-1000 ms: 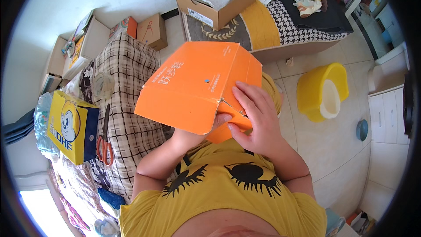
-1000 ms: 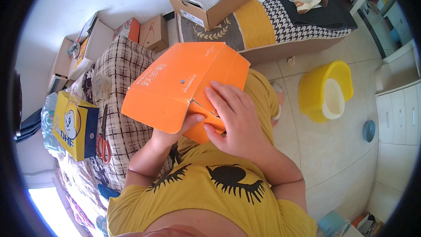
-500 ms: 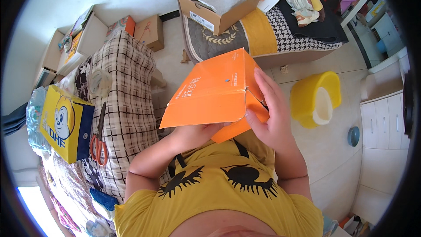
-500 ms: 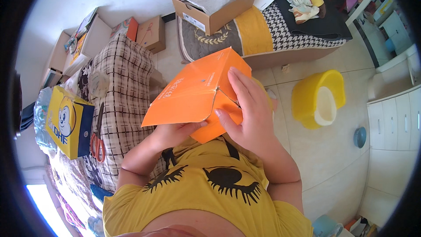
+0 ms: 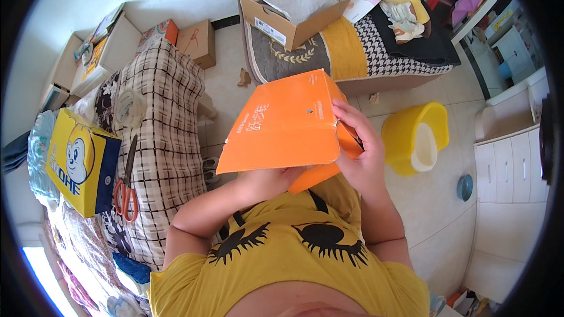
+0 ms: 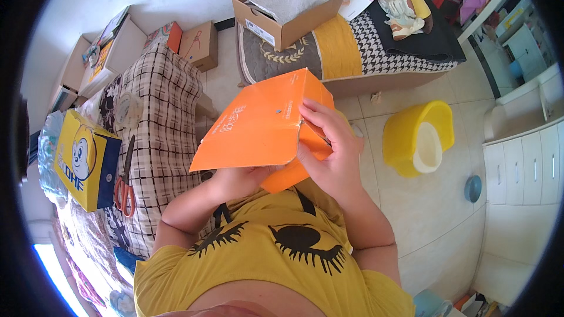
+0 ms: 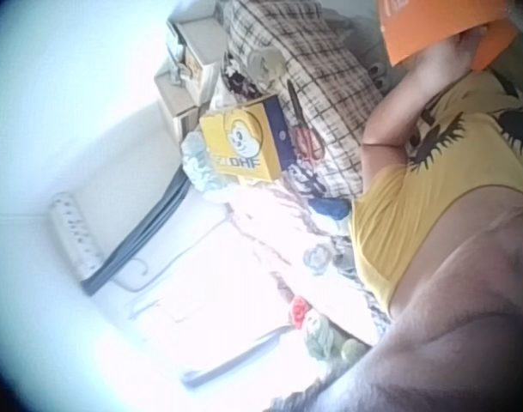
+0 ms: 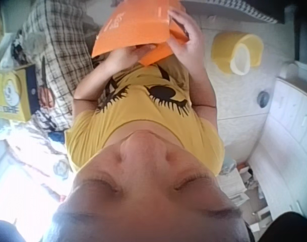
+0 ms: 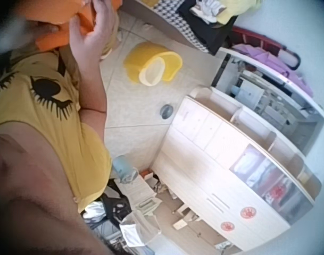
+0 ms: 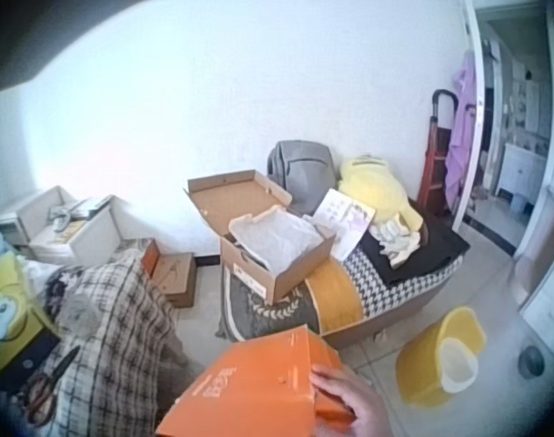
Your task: The person assembles an orange cardboard box by folding the flaps and securing them with clear tape. They fold the side flaps inward, apply tape to seal the seams, and then close the top flaps, taping them shut to complete the box.
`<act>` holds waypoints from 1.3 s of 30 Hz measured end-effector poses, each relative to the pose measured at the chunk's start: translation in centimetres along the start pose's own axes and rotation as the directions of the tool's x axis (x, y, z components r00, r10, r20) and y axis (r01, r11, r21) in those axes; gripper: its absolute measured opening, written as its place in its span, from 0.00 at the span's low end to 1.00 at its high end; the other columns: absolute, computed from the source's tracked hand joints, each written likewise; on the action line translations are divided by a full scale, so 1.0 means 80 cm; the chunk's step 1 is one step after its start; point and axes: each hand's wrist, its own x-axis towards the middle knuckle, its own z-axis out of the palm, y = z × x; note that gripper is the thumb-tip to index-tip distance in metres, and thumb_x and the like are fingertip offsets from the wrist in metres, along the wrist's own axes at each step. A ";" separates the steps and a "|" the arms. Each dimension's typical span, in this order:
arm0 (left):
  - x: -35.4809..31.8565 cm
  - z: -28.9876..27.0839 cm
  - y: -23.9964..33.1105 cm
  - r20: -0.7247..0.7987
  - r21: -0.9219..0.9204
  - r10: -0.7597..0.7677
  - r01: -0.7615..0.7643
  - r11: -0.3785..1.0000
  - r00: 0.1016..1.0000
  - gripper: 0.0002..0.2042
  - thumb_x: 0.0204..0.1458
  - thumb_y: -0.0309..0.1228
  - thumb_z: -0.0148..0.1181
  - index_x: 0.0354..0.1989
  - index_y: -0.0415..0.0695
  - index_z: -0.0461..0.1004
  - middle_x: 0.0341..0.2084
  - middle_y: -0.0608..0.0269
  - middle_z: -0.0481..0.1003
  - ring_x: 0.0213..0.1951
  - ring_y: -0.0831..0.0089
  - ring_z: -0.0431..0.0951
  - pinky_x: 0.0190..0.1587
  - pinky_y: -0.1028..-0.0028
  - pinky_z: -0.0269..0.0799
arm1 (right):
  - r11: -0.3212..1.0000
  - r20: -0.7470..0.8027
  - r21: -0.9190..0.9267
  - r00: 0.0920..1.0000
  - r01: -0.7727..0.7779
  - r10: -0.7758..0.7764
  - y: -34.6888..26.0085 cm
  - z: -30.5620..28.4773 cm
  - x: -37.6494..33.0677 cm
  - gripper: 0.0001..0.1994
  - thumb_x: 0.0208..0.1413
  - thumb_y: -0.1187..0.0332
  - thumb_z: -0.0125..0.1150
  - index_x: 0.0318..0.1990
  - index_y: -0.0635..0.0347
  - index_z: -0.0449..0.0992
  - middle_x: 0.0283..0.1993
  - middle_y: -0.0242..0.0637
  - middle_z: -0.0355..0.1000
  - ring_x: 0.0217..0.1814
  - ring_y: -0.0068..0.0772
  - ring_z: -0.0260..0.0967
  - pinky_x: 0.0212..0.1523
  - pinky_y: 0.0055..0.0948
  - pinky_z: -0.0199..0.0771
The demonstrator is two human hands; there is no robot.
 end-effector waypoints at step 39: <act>-0.087 0.068 -0.147 0.301 -0.025 -0.070 0.081 0.996 0.951 0.21 0.61 0.33 0.47 0.63 0.45 0.59 0.58 0.61 0.64 0.58 0.68 0.66 0.56 0.68 0.67 | 0.869 0.013 -0.484 0.994 0.102 -0.110 0.099 0.004 -0.091 0.18 0.37 0.87 0.62 0.39 0.61 0.79 0.37 0.39 0.70 0.38 0.35 0.70 0.37 0.28 0.71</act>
